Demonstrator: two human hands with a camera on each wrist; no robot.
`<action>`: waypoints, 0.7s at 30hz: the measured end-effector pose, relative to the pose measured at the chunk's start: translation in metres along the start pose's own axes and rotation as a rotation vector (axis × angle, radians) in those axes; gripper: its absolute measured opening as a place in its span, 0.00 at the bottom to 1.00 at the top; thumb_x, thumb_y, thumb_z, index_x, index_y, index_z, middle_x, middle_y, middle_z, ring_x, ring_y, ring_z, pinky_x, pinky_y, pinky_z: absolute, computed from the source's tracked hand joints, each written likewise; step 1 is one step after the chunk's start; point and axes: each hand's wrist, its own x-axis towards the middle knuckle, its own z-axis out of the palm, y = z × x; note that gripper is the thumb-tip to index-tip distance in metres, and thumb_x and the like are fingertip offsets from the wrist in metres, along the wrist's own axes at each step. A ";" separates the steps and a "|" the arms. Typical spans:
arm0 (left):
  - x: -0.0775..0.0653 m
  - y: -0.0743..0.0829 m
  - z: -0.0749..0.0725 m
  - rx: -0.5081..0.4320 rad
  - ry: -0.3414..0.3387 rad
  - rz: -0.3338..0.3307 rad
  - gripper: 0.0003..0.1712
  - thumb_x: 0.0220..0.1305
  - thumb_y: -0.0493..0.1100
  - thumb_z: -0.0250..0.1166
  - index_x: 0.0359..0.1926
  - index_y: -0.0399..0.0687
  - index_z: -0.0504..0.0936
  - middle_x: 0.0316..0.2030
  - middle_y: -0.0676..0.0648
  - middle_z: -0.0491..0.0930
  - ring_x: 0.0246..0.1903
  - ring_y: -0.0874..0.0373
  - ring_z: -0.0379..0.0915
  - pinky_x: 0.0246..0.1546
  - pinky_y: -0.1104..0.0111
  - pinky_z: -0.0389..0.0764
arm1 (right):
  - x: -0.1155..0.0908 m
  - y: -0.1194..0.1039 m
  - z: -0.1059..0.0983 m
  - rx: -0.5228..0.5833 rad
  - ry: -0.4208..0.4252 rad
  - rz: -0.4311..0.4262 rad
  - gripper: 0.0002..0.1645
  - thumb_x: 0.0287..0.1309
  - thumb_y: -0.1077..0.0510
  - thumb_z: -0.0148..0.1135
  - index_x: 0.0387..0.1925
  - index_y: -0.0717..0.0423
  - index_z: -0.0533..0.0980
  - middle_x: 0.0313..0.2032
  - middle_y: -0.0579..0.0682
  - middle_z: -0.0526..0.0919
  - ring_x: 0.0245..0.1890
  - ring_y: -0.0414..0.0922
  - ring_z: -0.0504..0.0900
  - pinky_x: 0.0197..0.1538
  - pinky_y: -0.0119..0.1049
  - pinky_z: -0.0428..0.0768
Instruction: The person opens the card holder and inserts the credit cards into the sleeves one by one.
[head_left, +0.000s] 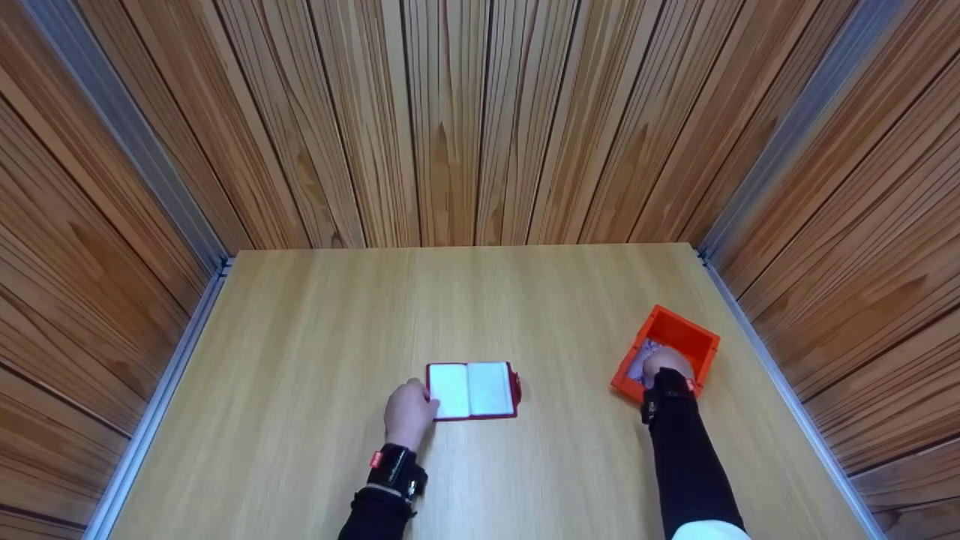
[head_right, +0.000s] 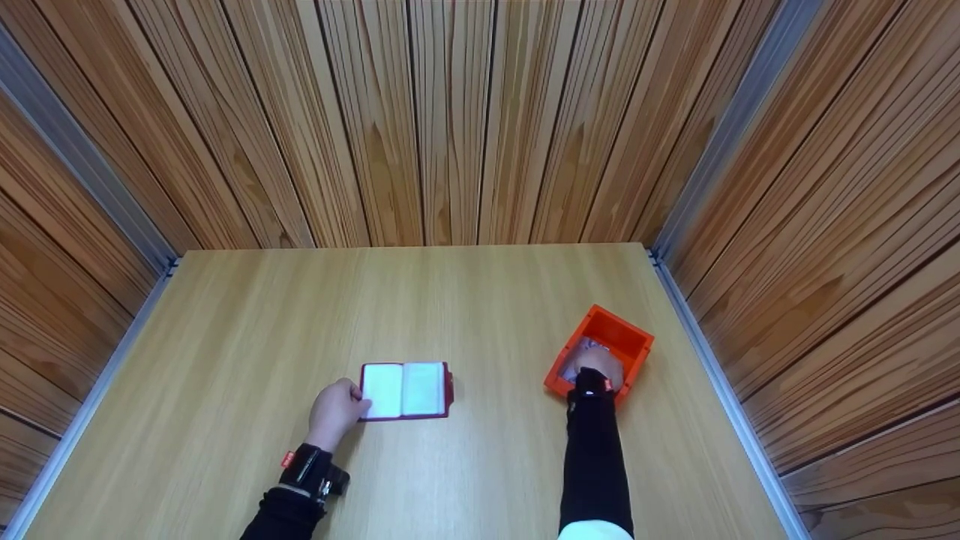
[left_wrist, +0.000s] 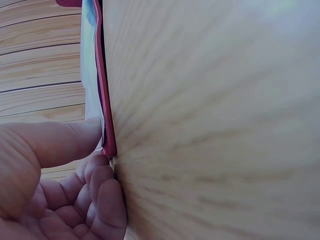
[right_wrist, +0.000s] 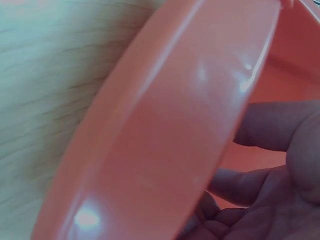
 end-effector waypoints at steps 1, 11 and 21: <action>0.000 0.000 0.000 0.001 0.004 0.004 0.11 0.54 0.37 0.72 0.26 0.42 0.76 0.23 0.49 0.75 0.25 0.51 0.73 0.29 0.58 0.75 | 0.000 0.000 0.000 0.005 0.005 0.006 0.05 0.44 0.70 0.61 0.27 0.67 0.79 0.31 0.60 0.80 0.35 0.54 0.76 0.45 0.49 0.77; 0.001 0.000 -0.001 0.000 0.000 0.001 0.10 0.54 0.37 0.71 0.27 0.41 0.76 0.23 0.48 0.75 0.26 0.51 0.73 0.30 0.57 0.75 | 0.002 -0.003 0.001 0.171 0.085 0.083 0.11 0.58 0.67 0.49 0.22 0.62 0.73 0.23 0.52 0.71 0.28 0.50 0.72 0.31 0.39 0.70; 0.001 0.002 0.000 -0.001 -0.037 -0.036 0.11 0.57 0.38 0.71 0.28 0.41 0.75 0.24 0.48 0.74 0.26 0.52 0.72 0.30 0.59 0.74 | 0.003 -0.003 -0.009 0.189 0.159 0.049 0.10 0.58 0.66 0.44 0.22 0.61 0.68 0.20 0.51 0.68 0.24 0.50 0.70 0.30 0.40 0.69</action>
